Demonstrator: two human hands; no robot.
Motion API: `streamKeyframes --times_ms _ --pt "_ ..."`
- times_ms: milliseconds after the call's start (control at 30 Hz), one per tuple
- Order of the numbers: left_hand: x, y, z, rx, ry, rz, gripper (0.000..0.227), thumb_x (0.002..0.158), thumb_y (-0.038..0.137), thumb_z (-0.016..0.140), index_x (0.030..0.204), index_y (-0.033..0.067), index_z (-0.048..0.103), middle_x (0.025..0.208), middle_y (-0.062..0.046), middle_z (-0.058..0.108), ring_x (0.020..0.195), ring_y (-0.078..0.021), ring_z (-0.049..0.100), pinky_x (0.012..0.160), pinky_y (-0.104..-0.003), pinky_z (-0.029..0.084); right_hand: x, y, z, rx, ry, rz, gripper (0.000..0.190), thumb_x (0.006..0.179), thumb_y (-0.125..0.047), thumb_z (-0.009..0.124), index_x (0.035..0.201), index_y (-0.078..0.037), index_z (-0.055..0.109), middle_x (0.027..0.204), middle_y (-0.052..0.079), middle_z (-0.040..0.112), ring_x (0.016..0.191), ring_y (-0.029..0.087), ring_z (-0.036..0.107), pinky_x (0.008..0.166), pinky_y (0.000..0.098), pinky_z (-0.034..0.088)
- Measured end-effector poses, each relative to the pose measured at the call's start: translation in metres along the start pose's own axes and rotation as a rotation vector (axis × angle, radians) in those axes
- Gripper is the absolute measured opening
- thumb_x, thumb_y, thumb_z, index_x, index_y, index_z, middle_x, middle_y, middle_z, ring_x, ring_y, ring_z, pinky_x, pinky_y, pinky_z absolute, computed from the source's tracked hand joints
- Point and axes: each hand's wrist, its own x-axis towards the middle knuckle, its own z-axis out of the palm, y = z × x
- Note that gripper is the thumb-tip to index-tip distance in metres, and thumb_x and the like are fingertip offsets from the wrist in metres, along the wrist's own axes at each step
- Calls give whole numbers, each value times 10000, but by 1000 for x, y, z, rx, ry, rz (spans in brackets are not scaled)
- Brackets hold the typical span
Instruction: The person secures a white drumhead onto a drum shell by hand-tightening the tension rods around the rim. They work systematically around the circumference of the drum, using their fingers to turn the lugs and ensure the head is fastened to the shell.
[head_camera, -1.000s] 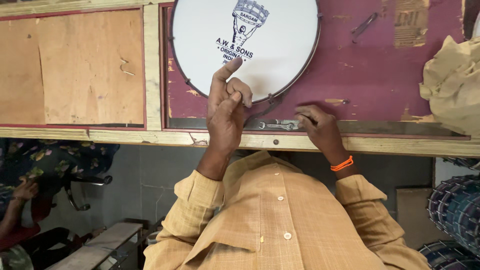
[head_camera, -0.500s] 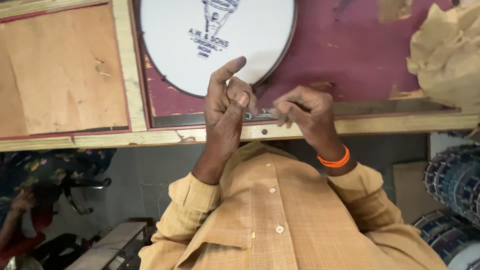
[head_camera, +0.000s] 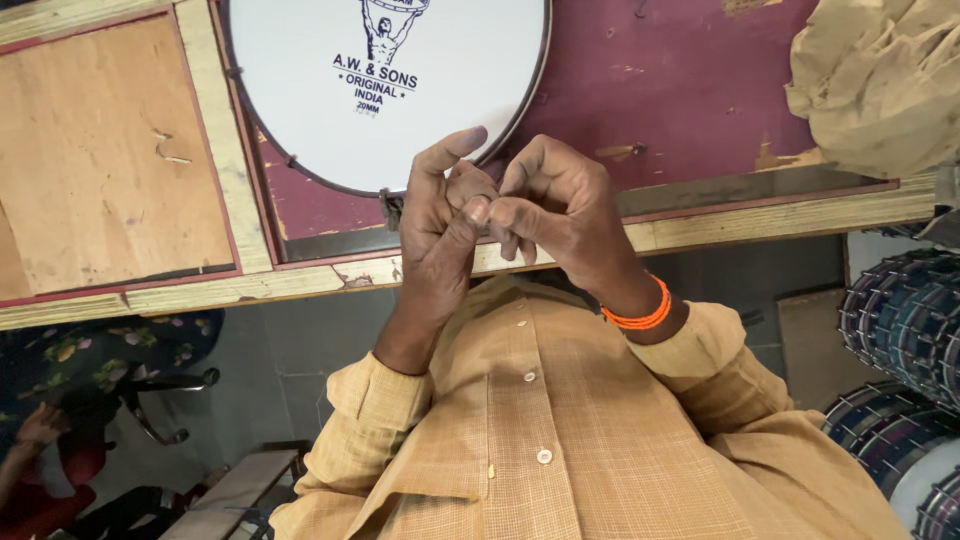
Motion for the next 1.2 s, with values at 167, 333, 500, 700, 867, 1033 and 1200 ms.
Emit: streamKeyframes --times_ms 167,333,500,700,867,1033,1200 --pt "-1 -5 -7 78 37 43 508 1149 184 614 1540 -30 371 826 -27 558 746 -91 551 737 -233 478 0 -2 -2 -80 -127 -41 336 954 -15 765 1138 -39 485 913 56 667 740 64 646 625 211 559" --pt "6 -3 -5 -123 49 -33 573 1066 190 660 1524 -13 381 809 -32 568 757 -108 557 676 -239 478 -8 -4 10 -146 -103 -113 435 959 26 766 1226 -49 430 1010 32 603 950 66 638 839 238 590" --pt "10 -1 -4 -353 40 -89 563 1054 160 699 1504 -19 411 745 -12 531 736 -99 524 680 -221 449 -14 -13 12 -186 -103 -125 422 955 54 752 1220 -44 439 1108 68 633 1003 88 668 897 266 606" --pt "15 -2 -2 -407 17 -101 519 1036 160 708 1444 -10 437 726 -21 525 738 -108 522 669 -228 459 -14 -16 13 -204 -66 -124 433 956 49 764 1228 -46 442 1092 72 668 992 96 692 884 270 617" --pt "17 -4 1 -409 42 -120 533 1002 174 717 1415 -8 435 771 -18 526 817 -132 535 765 -254 480 -14 -16 12 -553 25 -363 306 929 33 789 1126 -44 567 1012 35 694 843 84 670 719 249 553" --pt "18 -13 2 -350 84 -114 521 1020 172 726 1425 -9 453 798 9 522 844 -135 517 804 -261 472 -7 -1 -7 -731 -37 -593 95 936 -24 768 985 -77 707 935 28 667 782 134 673 643 294 564" --pt "26 -8 -8 275 244 -47 439 940 134 763 1309 16 557 724 38 480 673 -118 400 635 -281 350 4 25 -63 -866 -36 -355 32 1032 -109 723 1003 -107 709 926 10 719 745 113 709 599 278 582"
